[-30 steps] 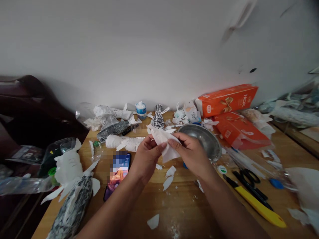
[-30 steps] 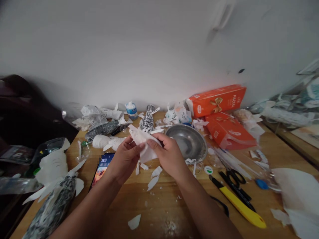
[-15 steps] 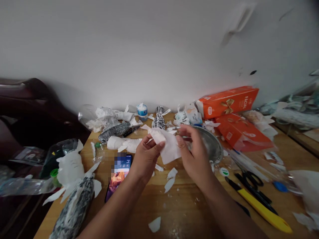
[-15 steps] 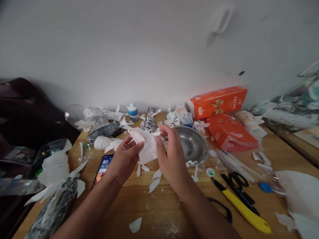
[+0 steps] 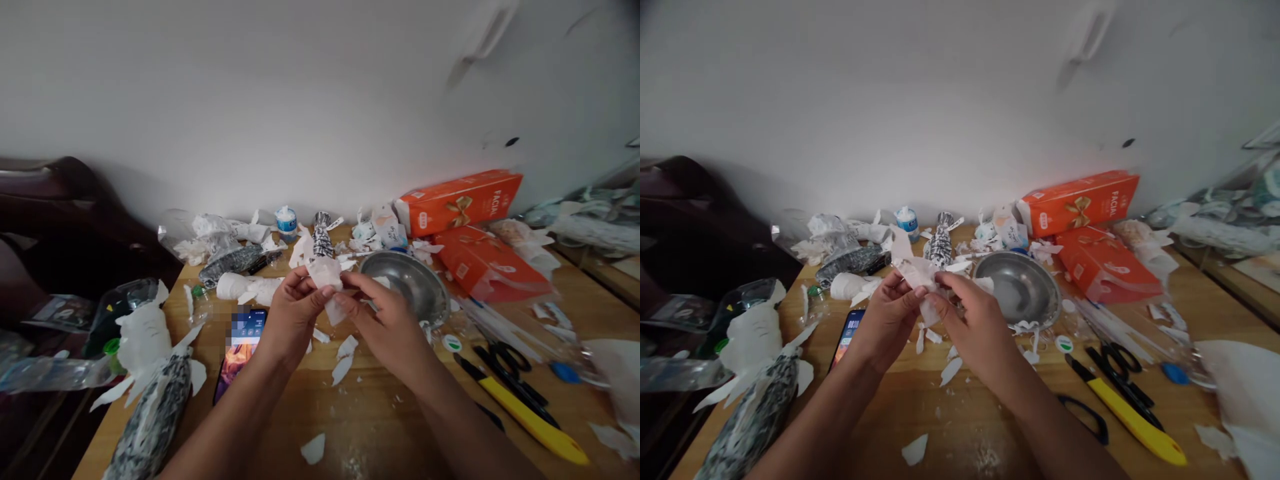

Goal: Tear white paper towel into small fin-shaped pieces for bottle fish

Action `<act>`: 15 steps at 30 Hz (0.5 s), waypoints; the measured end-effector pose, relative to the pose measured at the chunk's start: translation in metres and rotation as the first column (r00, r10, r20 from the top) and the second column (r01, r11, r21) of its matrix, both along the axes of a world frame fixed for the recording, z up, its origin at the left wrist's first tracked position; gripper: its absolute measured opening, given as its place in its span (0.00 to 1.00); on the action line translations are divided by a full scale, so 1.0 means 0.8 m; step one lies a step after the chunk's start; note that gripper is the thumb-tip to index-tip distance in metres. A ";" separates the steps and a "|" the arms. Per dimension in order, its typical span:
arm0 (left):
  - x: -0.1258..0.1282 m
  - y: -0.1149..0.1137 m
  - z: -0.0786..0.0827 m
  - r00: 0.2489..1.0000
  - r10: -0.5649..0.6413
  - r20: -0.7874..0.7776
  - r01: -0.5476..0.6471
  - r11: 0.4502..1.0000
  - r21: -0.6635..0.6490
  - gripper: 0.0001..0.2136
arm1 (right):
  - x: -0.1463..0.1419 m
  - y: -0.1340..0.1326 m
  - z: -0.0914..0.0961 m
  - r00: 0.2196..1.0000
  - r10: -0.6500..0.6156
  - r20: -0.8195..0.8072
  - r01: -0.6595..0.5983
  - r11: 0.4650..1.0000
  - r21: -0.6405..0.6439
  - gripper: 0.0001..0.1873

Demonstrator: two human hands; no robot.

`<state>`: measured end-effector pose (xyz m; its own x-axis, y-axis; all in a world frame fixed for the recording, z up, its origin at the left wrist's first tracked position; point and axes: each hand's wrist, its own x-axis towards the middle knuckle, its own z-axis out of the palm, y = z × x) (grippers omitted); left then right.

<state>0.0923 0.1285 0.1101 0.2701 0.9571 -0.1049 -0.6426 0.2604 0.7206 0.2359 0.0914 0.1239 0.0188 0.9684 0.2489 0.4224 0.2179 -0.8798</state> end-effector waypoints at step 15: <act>0.007 -0.001 -0.005 0.996 -0.021 0.091 0.023 1.000 -0.021 0.13 | 0.008 0.011 -0.009 0.952 0.010 -0.305 -0.039 0.995 -0.088 0.11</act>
<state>0.0977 0.1281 0.1057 0.3001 0.9487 -0.0998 -0.6991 0.2899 0.6536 0.2423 0.1003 0.1168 0.0558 0.9879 0.1448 0.1273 0.1368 -0.9824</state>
